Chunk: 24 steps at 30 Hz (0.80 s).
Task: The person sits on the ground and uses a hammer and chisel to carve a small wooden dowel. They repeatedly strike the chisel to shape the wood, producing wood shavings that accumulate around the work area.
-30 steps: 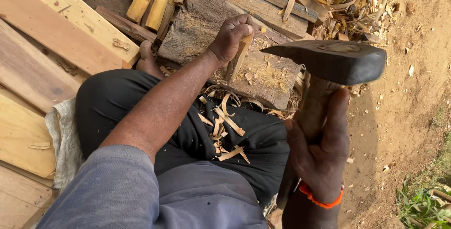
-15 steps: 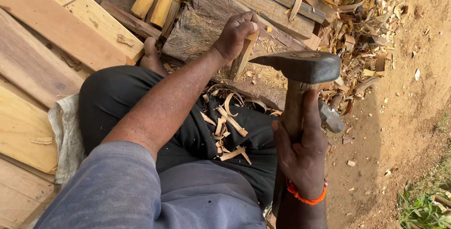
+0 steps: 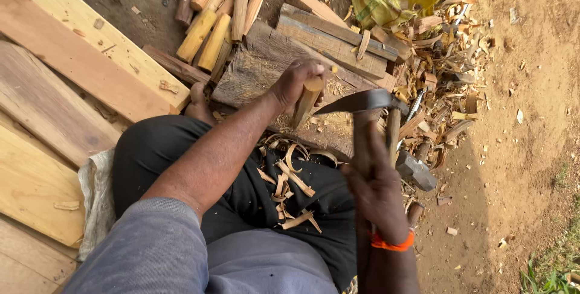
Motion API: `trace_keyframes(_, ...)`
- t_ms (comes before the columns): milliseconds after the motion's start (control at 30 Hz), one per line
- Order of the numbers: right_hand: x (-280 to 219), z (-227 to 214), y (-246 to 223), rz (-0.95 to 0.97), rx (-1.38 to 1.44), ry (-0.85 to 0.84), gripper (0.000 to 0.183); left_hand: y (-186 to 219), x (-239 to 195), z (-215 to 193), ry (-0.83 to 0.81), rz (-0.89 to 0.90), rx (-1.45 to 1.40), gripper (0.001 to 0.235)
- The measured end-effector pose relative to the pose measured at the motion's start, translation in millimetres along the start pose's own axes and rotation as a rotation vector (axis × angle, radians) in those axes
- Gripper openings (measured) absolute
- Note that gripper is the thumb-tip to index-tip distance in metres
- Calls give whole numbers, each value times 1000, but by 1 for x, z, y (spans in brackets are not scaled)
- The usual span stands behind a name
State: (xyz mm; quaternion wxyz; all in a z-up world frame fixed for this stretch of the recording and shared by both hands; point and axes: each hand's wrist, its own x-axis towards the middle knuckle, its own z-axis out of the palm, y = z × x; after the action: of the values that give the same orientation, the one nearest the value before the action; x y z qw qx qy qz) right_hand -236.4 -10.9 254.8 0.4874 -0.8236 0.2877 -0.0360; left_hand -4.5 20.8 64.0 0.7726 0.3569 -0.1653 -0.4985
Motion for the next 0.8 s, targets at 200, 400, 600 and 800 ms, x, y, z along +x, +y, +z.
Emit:
trace_keyframes(200,-28,-30,-68,-196,152,332,95,-25,13,-11,-75,99,26,25)
trace_keyframes(400,7,-2,-26,-100,-7,72,90,-25,14,-10,11,150,-26,22)
trace_keyframes(600,-18,-21,-77,-235,63,236,97,-24,12,-5,-56,116,6,20)
trace_keyframes(800,-11,-20,-63,-267,-122,147,92,-29,13,-9,-62,123,23,24)
